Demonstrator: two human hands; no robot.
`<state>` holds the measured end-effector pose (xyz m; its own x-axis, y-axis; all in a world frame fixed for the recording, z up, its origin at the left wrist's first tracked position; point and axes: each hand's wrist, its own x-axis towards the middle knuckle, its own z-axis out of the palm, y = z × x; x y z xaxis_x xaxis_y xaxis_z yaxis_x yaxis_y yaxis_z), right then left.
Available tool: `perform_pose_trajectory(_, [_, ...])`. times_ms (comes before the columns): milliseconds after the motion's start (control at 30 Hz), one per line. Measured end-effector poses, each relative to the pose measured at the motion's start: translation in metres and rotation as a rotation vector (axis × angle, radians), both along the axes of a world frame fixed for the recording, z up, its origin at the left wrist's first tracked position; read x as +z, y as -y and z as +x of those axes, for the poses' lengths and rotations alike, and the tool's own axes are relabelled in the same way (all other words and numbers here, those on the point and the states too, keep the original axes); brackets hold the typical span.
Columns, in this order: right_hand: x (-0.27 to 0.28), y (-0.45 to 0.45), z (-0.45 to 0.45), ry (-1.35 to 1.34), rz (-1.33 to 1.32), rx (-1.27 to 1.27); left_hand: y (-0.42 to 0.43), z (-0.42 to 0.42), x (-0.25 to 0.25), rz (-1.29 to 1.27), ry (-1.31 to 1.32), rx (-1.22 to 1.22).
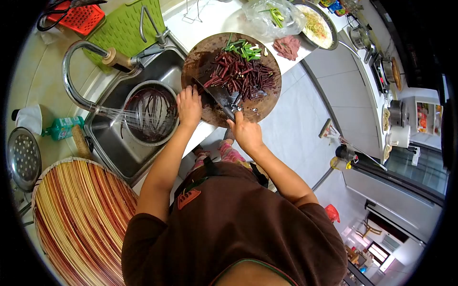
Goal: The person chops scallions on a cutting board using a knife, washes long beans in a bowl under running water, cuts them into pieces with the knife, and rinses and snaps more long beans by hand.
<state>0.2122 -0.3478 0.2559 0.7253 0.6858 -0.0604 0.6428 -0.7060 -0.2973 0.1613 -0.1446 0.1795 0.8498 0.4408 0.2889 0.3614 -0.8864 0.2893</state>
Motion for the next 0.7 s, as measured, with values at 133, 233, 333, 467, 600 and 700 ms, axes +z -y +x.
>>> perform_pose_trajectory(133, [-0.003, -0.009, 0.004, -0.032, -0.086, 0.014, 0.004, 0.000, -0.004, -0.003, -0.041, -0.010])
perform_pose_trajectory(233, [-0.026, -0.017, 0.003, -0.004, -0.089, 0.019, 0.005, -0.001, -0.009, -0.017, -0.121, -0.016])
perform_pose_trajectory(333, [-0.033, -0.021, 0.006, -0.003, -0.054, 0.013, 0.007, -0.002, -0.012, 0.034, -0.100, -0.018])
perform_pose_trajectory(467, [-0.028, -0.007, 0.019, -0.012, -0.014, -0.022, 0.013, -0.009, -0.011, 0.085, -0.070, -0.061])
perform_pose_trajectory(600, [-0.021, 0.015, 0.021, 0.005, 0.103, -0.069, 0.016, 0.014, -0.012, -0.013, -0.003, -0.146])
perform_pose_trajectory(700, [-0.003, 0.022, 0.016, 0.009, 0.088, -0.053, 0.023, 0.032, -0.007, -0.215, 0.089, -0.084])
